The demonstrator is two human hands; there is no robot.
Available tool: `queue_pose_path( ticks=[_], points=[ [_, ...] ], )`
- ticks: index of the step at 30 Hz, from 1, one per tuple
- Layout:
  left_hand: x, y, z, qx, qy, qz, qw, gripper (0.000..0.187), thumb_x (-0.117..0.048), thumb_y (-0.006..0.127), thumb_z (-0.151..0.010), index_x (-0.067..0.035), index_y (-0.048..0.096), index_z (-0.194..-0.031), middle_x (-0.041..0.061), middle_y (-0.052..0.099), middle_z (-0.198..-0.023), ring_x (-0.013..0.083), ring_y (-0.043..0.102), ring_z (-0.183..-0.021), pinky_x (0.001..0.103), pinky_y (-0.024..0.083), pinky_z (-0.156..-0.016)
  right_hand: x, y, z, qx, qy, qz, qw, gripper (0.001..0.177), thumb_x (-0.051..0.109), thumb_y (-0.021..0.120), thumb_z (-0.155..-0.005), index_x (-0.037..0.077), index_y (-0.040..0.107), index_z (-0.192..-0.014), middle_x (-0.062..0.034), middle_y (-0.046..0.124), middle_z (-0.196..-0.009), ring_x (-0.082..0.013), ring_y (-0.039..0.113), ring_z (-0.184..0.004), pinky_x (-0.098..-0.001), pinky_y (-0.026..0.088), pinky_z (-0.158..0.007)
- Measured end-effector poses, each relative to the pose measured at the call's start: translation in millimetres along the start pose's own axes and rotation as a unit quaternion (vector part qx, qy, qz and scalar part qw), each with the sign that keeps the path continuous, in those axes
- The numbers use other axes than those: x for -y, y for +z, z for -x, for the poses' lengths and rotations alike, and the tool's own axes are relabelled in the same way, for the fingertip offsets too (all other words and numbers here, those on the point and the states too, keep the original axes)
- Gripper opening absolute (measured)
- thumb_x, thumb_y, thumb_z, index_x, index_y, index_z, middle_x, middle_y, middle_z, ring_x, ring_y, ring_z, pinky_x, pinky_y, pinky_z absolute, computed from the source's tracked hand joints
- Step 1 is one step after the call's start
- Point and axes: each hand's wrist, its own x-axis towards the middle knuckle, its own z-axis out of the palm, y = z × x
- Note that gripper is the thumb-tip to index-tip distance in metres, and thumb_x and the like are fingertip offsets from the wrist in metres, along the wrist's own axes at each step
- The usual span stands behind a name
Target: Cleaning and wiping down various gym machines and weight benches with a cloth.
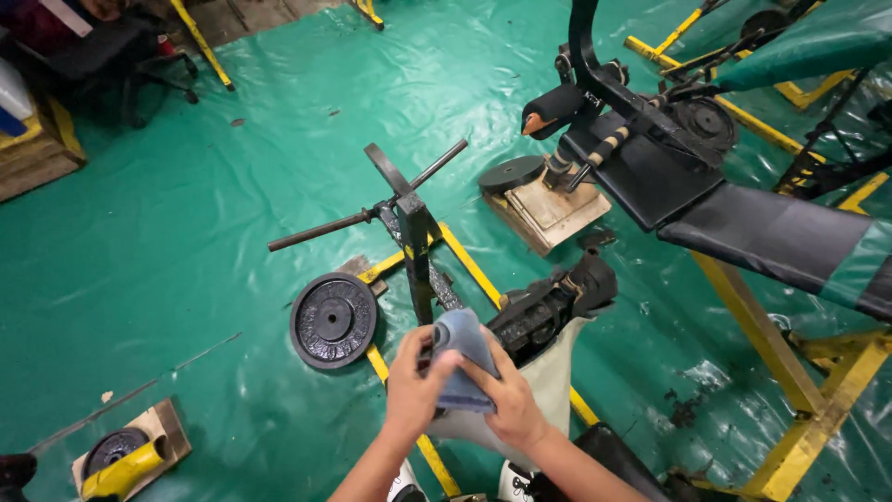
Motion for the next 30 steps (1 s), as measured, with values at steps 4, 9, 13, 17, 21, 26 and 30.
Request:
queue_pose_path(
  ticks=[4, 9, 13, 17, 21, 26, 30],
  points=[
    [-28, 6, 2, 0.004, -0.039, -0.039, 0.998, 0.032, -0.021, 0.078, -0.085, -0.005, 0.068, -0.111, 0.008, 0.068, -0.097, 0.0211, 0.068, -0.086, 0.034, 0.055, -0.079, -1, 3, 21, -0.026, -0.020, 0.056, 0.998, 0.078, -0.006, 0.066, -0.067, 0.015, 0.062, -0.142, -0.0310, 0.034, -0.160, -0.0496, 0.041, -0.146, -0.0487, 0.039, -0.117],
    [-36, 7, 5, 0.044, 0.086, -0.049, 0.994, 0.023, -0.017, 0.069, -0.092, -0.005, 0.065, -0.111, 0.013, 0.066, -0.101, 0.0286, 0.069, -0.089, 0.034, 0.055, -0.078, 9, -5, 32, -0.023, -0.076, 0.076, 0.994, 0.073, 0.023, 0.086, -0.070, 0.016, 0.060, -0.138, -0.0337, 0.029, -0.155, -0.0549, 0.037, -0.139, -0.0546, 0.039, -0.109],
    [-35, 1, 4, 0.063, 0.101, -0.090, 0.989, 0.024, -0.021, 0.071, -0.093, -0.005, 0.067, -0.111, 0.013, 0.067, -0.096, 0.0325, 0.070, -0.083, 0.037, 0.056, -0.072, 0, -7, 47, -0.051, -0.050, 0.011, 0.997, 0.070, 0.022, 0.085, -0.075, 0.018, 0.056, -0.139, -0.0309, 0.030, -0.160, -0.0499, 0.039, -0.144, -0.0529, 0.037, -0.115],
    [-54, -11, -3, 0.180, 0.220, -0.169, 0.944, 0.028, -0.025, 0.076, -0.089, -0.008, 0.068, -0.109, 0.011, 0.063, -0.090, 0.0346, 0.067, -0.080, 0.042, 0.053, -0.066, 10, -29, 16, -0.131, 0.052, -0.162, 0.977, 0.076, 0.013, 0.073, -0.083, 0.011, 0.040, -0.151, -0.0232, 0.035, -0.162, -0.0367, 0.043, -0.147, -0.0479, 0.038, -0.119],
    [-70, -20, -6, 0.246, 0.305, -0.181, 0.902, 0.028, -0.025, 0.078, -0.088, -0.012, 0.069, -0.110, 0.008, 0.064, -0.090, 0.0307, 0.067, -0.077, 0.042, 0.053, -0.064, 13, -59, -9, 0.017, 0.175, -0.162, 0.971, 0.076, 0.008, 0.073, -0.072, 0.009, 0.050, -0.145, -0.0135, 0.064, -0.135, -0.0267, 0.059, -0.128, -0.0393, 0.043, -0.110],
    [-44, -39, -14, 0.192, 0.264, -0.207, 0.922, 0.029, -0.024, 0.078, -0.084, -0.014, 0.072, -0.111, 0.009, 0.066, -0.088, 0.0318, 0.068, -0.078, 0.041, 0.054, -0.064, -21, -77, 0, 0.135, 0.212, -0.084, 0.964, 0.044, 0.018, 0.083, -0.075, 0.007, 0.071, -0.116, -0.0084, 0.076, -0.106, -0.0211, 0.073, -0.103, -0.0351, 0.055, -0.094],
    [10, -50, -11, 0.108, 0.204, -0.201, 0.952, 0.030, -0.023, 0.077, -0.084, -0.010, 0.069, -0.110, 0.011, 0.073, -0.099, 0.0344, 0.072, -0.089, 0.041, 0.057, -0.074, -26, -78, -12, 0.169, 0.259, -0.063, 0.949, 0.030, 0.023, 0.081, -0.083, 0.005, 0.074, -0.105, -0.0126, 0.073, -0.095, -0.0259, 0.071, -0.092, -0.0376, 0.056, -0.083]
  ],
)
